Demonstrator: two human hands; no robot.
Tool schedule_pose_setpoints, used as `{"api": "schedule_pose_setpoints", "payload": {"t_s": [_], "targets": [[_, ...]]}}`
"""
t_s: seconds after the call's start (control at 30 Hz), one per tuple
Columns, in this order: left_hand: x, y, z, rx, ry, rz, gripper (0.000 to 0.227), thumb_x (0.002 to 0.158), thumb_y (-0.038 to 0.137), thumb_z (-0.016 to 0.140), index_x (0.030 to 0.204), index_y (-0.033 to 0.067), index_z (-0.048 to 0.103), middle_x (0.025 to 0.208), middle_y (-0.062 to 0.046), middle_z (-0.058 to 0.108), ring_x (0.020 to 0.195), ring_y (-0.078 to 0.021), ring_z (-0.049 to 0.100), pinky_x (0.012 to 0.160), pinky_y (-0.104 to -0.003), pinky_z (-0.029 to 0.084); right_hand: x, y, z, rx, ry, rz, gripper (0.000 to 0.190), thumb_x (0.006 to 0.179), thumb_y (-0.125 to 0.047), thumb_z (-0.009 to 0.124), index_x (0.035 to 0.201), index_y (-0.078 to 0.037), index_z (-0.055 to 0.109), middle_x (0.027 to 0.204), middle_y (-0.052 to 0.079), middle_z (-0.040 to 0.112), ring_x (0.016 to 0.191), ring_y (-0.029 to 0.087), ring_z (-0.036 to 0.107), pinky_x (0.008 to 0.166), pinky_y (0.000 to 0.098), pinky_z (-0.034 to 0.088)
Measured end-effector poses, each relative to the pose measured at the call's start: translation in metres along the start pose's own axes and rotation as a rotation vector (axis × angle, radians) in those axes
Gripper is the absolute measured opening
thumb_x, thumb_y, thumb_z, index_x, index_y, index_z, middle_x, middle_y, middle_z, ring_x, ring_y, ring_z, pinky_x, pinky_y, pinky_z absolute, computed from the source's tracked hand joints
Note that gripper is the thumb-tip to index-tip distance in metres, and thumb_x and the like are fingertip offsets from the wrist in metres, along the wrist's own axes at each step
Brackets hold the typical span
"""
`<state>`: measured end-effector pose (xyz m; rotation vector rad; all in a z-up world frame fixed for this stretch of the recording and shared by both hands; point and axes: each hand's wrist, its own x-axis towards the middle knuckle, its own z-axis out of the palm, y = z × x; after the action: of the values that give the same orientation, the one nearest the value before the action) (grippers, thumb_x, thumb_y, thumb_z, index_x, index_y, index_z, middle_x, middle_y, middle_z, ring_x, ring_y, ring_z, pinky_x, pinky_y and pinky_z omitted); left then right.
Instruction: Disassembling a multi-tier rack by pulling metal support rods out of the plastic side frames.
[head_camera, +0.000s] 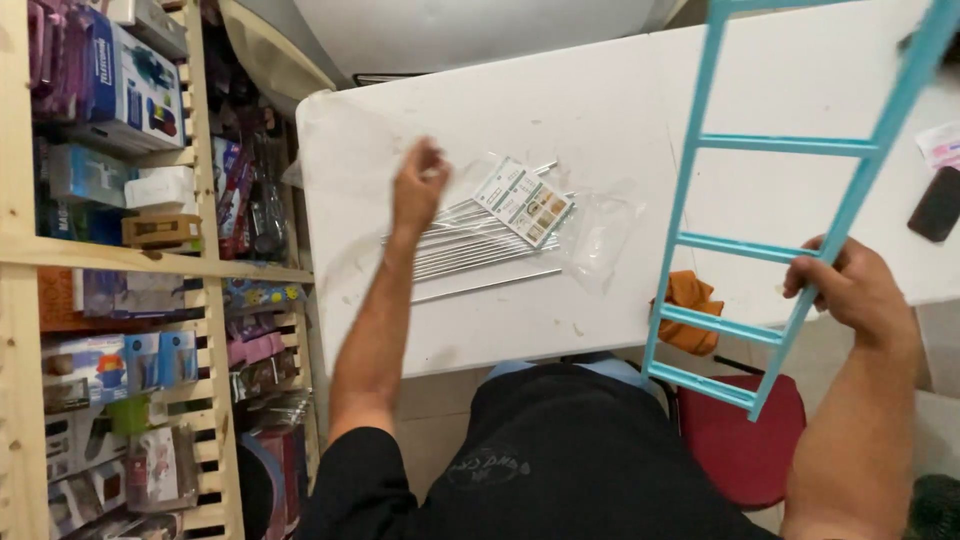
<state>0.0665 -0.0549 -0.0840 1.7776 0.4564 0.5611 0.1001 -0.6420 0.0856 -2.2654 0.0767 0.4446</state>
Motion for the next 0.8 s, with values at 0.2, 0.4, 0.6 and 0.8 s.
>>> {"api": "schedule_pose_setpoints", "payload": {"t_s": [0.2, 0.4, 0.6, 0.8], "targets": [[-0.155, 0.076, 0.168, -0.365, -0.803, -0.307, 0.101, 0.086, 0.058, 0.064, 0.161, 0.0065, 0.019, 0.157, -0.027, 0.043, 0.147, -0.0390, 0.043, 0.114, -0.054, 0.044, 0.044, -0.034, 0.034, -0.122, -0.297, -0.074, 0.016, 0.102, -0.019, 0.059, 0.101, -0.004, 0.062, 0.081, 0.014, 0.074, 0.077, 0.027, 0.068, 0.074, 0.0415, 0.050], [-0.169, 0.061, 0.270, -0.653, -0.082, -0.573, 0.032, 0.093, 0.042, 0.068, 0.095, 0.0147, 0.051, 0.070, 0.001, 0.046, 0.043, -0.0133, 0.048, 0.041, -0.029, 0.043, 0.107, -0.017, 0.062, 0.027, -0.421, -0.268, 0.022, 0.103, -0.026, 0.060, 0.095, -0.007, 0.063, 0.080, 0.007, 0.071, 0.063, 0.017, 0.061, 0.066, 0.0317, 0.048], [-0.162, 0.059, 0.320, -0.508, 0.216, -0.547, 0.034, 0.102, 0.046, 0.060, 0.088, 0.0151, 0.055, 0.048, -0.003, 0.047, 0.035, -0.0133, 0.050, 0.034, -0.023, 0.040, 0.124, 0.082, 0.067, -0.241, -0.229, -0.129, 0.044, 0.109, -0.052, 0.054, 0.127, -0.013, 0.061, 0.098, 0.016, 0.075, 0.104, 0.042, 0.069, 0.092, 0.0542, 0.052], [-0.209, 0.017, 0.381, -0.658, 0.052, -0.550, 0.052, 0.104, 0.058, 0.058, 0.112, 0.0065, 0.048, 0.082, -0.007, 0.050, 0.057, -0.0128, 0.053, 0.045, -0.024, 0.051, 0.148, 0.218, 0.017, -0.375, -0.068, -0.101, 0.074, 0.119, -0.070, 0.021, 0.115, -0.008, 0.062, 0.094, 0.024, 0.070, 0.097, 0.047, 0.068, 0.082, 0.0550, 0.054]]}}
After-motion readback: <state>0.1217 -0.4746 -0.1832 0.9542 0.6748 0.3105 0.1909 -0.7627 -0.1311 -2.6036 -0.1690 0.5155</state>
